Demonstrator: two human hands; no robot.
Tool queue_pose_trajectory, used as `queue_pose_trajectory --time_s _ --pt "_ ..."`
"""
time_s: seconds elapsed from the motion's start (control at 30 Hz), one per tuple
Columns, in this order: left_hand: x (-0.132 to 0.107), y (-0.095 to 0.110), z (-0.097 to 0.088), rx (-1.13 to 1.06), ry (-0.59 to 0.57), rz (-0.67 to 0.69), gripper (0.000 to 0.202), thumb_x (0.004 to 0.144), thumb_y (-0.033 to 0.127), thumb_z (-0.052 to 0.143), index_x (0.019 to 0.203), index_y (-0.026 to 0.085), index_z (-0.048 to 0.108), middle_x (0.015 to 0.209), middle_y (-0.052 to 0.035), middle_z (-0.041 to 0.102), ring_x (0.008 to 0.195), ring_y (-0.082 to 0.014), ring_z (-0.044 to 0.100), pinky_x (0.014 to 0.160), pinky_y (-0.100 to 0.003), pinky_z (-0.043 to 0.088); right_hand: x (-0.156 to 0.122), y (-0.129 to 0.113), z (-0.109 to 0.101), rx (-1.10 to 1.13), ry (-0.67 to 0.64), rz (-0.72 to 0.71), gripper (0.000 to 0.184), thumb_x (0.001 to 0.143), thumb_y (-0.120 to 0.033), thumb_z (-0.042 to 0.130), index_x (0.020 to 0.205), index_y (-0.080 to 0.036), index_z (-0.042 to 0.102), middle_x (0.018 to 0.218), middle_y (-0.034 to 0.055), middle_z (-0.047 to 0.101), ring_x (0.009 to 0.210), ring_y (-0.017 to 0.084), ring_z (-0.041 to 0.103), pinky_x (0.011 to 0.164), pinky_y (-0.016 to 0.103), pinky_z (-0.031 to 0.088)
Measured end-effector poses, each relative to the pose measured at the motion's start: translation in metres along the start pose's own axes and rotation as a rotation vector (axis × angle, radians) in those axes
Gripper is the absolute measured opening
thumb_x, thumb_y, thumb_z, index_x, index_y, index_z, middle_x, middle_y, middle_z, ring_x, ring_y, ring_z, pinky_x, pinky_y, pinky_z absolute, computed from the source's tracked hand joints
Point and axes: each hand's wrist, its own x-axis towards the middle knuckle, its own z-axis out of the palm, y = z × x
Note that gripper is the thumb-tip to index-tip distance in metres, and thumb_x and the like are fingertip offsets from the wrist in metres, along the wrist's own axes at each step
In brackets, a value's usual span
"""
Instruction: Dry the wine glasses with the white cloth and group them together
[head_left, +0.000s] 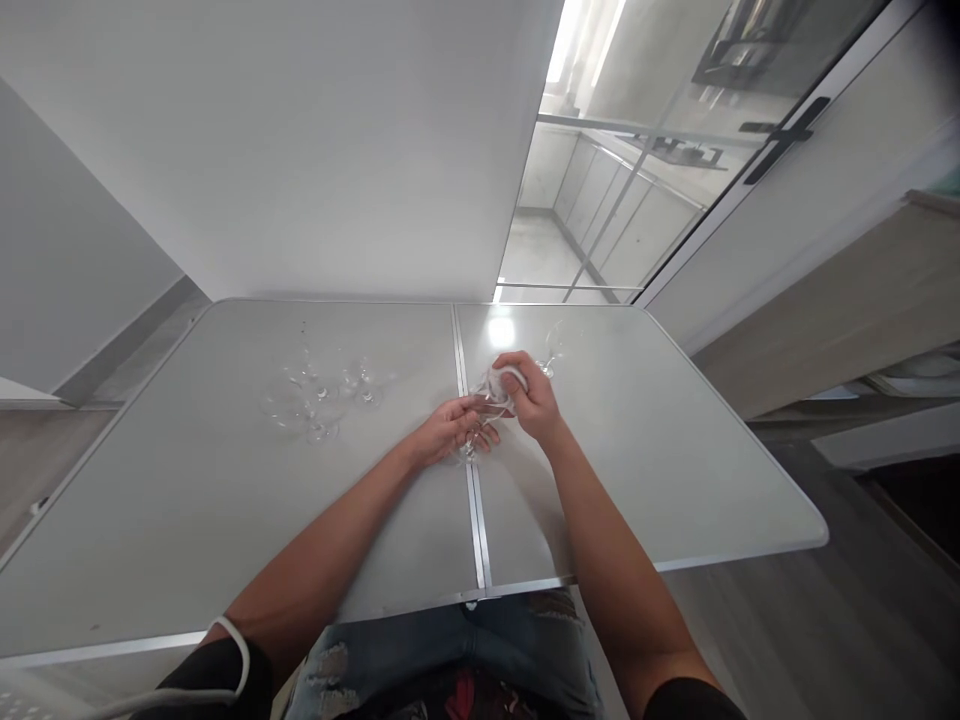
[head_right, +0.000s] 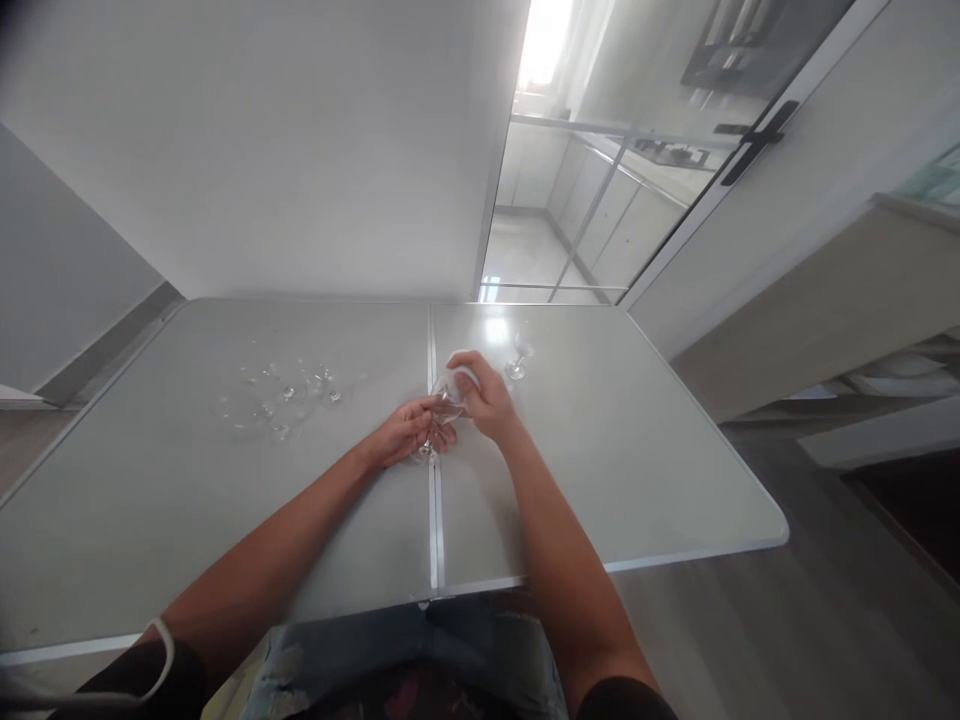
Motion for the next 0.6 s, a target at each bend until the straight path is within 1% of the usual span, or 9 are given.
queue_pose_trajectory --time_s 0.07,0.13,0.23,0.27,0.3,0.33,0.43,0.5,0.6 --pt "0.0 0.001 0.001 0.077 -0.035 -0.036 0.042 0.086 0.049 0.072 0.1 0.01 0.065 0.088 -0.0147 0.072 0.075 -0.0215 0.071 0.068 -0.031 0.056 0.002 0.001 0.0 0.063 0.155 0.027 0.027 0.096 -0.048 0.058 0.11 -0.026 0.062 0.084 -0.0002 0.057 0.066 0.014 0.051 0.065 0.029 0.046" --pt "0.0 0.002 0.002 0.109 -0.038 -0.044 0.04 0.091 0.05 0.064 0.086 0.01 0.063 0.073 -0.0104 0.068 0.064 -0.0185 0.067 0.062 -0.029 0.054 0.004 0.002 0.0 0.166 0.293 0.087 0.03 0.094 -0.047 0.062 0.118 -0.028 0.062 0.087 -0.0006 0.059 0.073 0.015 0.055 0.071 0.028 0.048" --pt "0.0 0.001 0.001 0.089 0.01 0.029 0.04 0.093 0.05 0.062 0.08 0.013 0.059 0.063 -0.0044 0.06 0.061 -0.0178 0.064 0.055 -0.027 0.051 0.006 0.004 0.006 0.424 0.51 0.179 0.035 0.093 -0.045 0.062 0.125 -0.031 0.06 0.1 -0.0009 0.064 0.089 0.016 0.061 0.081 0.028 0.05" --pt "0.0 0.0 0.0 0.078 0.026 0.052 0.04 0.093 0.051 0.062 0.08 0.013 0.058 0.063 -0.0037 0.059 0.062 -0.018 0.064 0.054 -0.027 0.051 0.007 0.005 0.009 0.517 0.545 0.206 0.034 0.093 -0.044 0.061 0.124 -0.031 0.061 0.105 -0.0008 0.065 0.094 0.016 0.063 0.084 0.029 0.051" --pt "0.0 0.0 0.0 0.066 0.038 0.071 0.04 0.093 0.051 0.062 0.08 0.014 0.057 0.062 -0.0035 0.058 0.062 -0.0182 0.064 0.053 -0.026 0.05 0.007 0.005 0.013 0.601 0.538 0.238 0.033 0.093 -0.044 0.061 0.122 -0.03 0.062 0.11 -0.0002 0.067 0.098 0.017 0.063 0.087 0.03 0.051" --pt "0.0 -0.001 -0.001 0.055 0.044 0.084 0.04 0.092 0.052 0.062 0.08 0.014 0.056 0.062 -0.0035 0.058 0.062 -0.0186 0.064 0.052 -0.026 0.05 0.007 0.005 0.017 0.673 0.49 0.278 0.033 0.093 -0.045 0.06 0.12 -0.028 0.064 0.113 0.0008 0.068 0.101 0.018 0.064 0.088 0.032 0.052" --pt "0.0 -0.001 -0.002 0.044 0.049 0.106 0.041 0.091 0.053 0.063 0.079 0.015 0.054 0.062 -0.0044 0.059 0.062 -0.0196 0.064 0.047 -0.025 0.048 0.006 0.003 0.029 0.784 0.234 0.399 0.043 0.096 -0.057 0.049 0.118 -0.025 0.065 0.113 0.0059 0.07 0.101 0.024 0.065 0.084 0.038 0.055" --pt "0.0 -0.001 -0.002 0.05 0.063 0.114 0.041 0.09 0.053 0.064 0.077 0.015 0.053 0.062 -0.0049 0.059 0.062 -0.0195 0.063 0.043 -0.024 0.046 0.006 0.002 0.034 0.765 0.121 0.423 0.053 0.097 -0.064 0.039 0.119 -0.023 0.064 0.111 0.0085 0.071 0.098 0.026 0.066 0.08 0.041 0.056" --pt "0.0 0.0 -0.001 0.052 0.11 0.113 0.043 0.088 0.054 0.066 0.076 0.016 0.052 0.059 -0.0034 0.058 0.058 -0.0178 0.061 0.039 -0.021 0.042 0.005 0.003 0.037 0.673 0.055 0.405 0.059 0.098 -0.067 0.032 0.124 -0.023 0.062 0.114 0.0102 0.069 0.096 0.026 0.066 0.079 0.041 0.056"
